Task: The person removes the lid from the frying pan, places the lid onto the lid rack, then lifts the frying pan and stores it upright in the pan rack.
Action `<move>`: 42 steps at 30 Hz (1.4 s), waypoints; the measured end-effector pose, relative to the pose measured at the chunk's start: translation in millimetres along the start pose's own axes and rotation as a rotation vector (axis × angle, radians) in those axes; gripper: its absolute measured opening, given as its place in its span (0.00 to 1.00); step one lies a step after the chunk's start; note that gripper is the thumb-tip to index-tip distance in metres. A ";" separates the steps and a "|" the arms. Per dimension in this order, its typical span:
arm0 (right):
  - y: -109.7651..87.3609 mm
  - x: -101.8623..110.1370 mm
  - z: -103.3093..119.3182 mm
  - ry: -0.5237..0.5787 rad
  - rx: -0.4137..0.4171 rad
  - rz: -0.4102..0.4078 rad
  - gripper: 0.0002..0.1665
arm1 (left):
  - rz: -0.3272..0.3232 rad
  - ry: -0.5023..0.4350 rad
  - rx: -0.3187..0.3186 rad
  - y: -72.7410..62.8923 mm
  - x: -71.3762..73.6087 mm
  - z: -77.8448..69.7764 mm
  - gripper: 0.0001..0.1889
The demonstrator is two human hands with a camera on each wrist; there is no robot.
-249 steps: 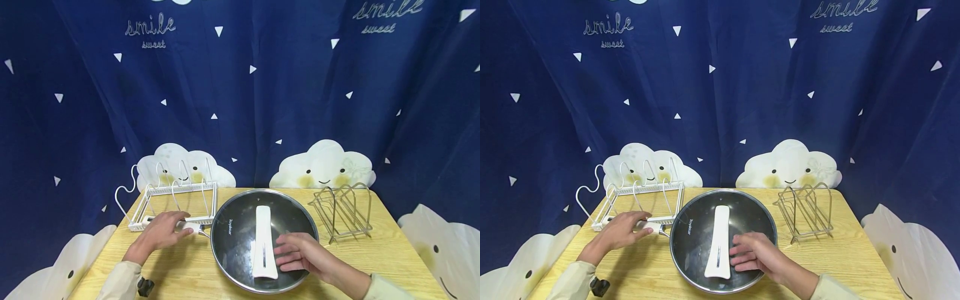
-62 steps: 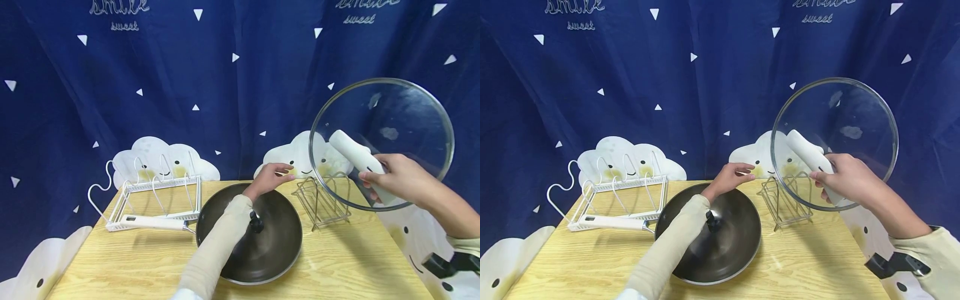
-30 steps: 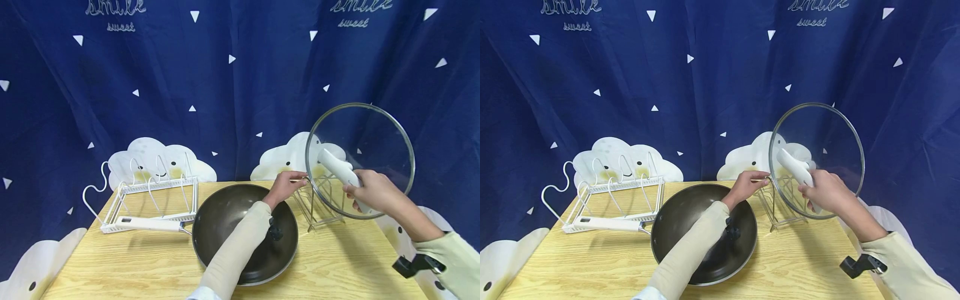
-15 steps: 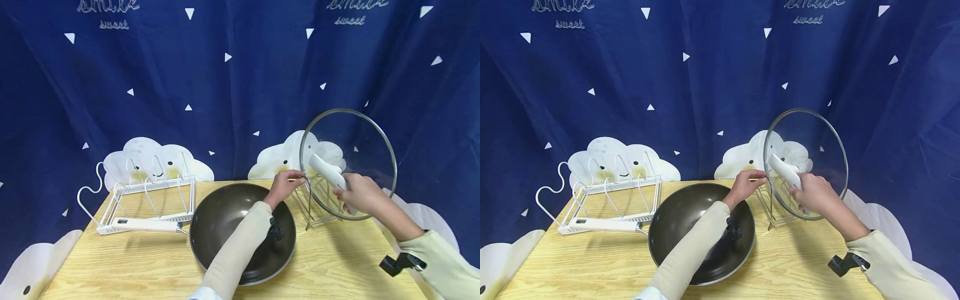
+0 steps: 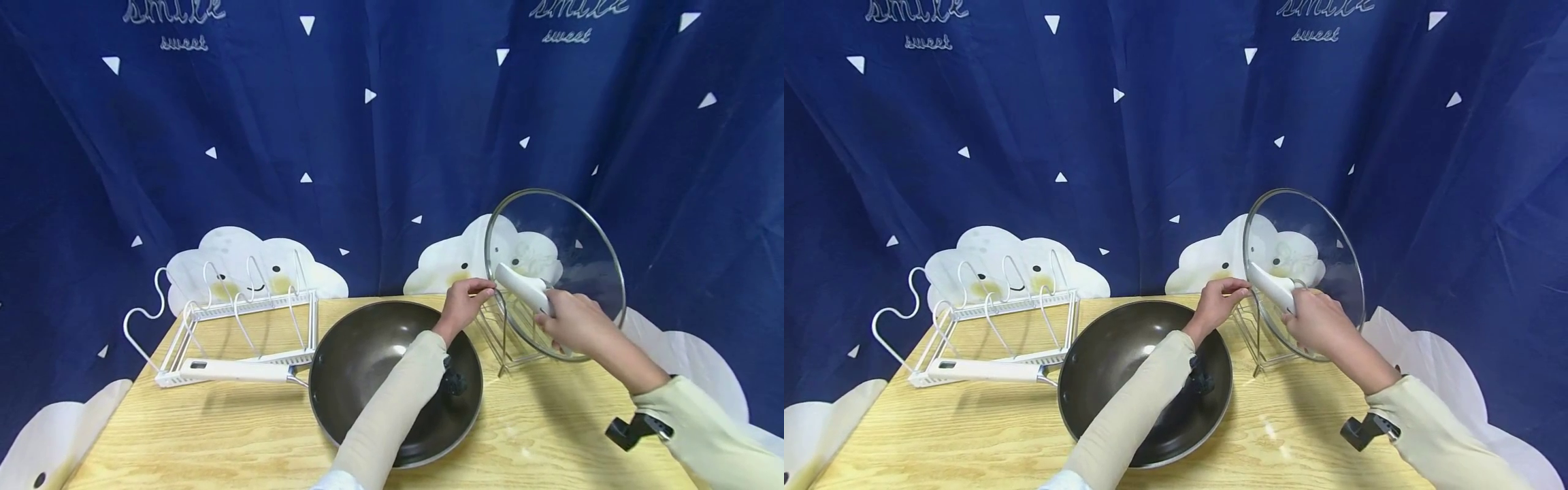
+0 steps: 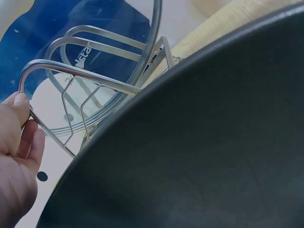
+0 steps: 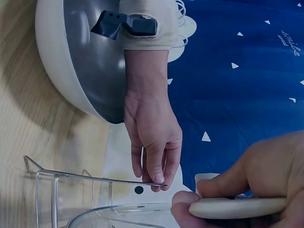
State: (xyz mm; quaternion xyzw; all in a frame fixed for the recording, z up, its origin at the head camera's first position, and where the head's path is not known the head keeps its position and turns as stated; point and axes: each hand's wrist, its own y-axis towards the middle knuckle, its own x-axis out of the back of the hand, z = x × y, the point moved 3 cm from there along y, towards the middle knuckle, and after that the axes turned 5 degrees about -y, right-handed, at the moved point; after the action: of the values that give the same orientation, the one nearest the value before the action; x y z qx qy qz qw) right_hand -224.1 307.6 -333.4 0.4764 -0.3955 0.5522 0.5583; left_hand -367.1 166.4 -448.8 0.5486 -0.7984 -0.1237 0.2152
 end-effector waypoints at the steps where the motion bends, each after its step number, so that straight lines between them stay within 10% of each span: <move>1: 0.0 -0.5 0.5 -0.005 0.000 -0.005 0.11 | -0.004 -0.001 0.000 -0.3 -0.5 0.0 0.09; 42: 11.1 -31.3 18.3 -0.124 0.024 -0.164 0.11 | -0.027 0.054 0.057 -1.4 -0.3 3.9 0.09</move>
State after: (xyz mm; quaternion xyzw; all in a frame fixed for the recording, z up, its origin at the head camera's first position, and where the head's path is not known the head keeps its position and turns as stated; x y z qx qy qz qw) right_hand -235.9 281.7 -358.3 0.5473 -0.3823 0.4787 0.5702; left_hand -367.7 166.0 -452.9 0.5685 -0.7879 -0.0891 0.2192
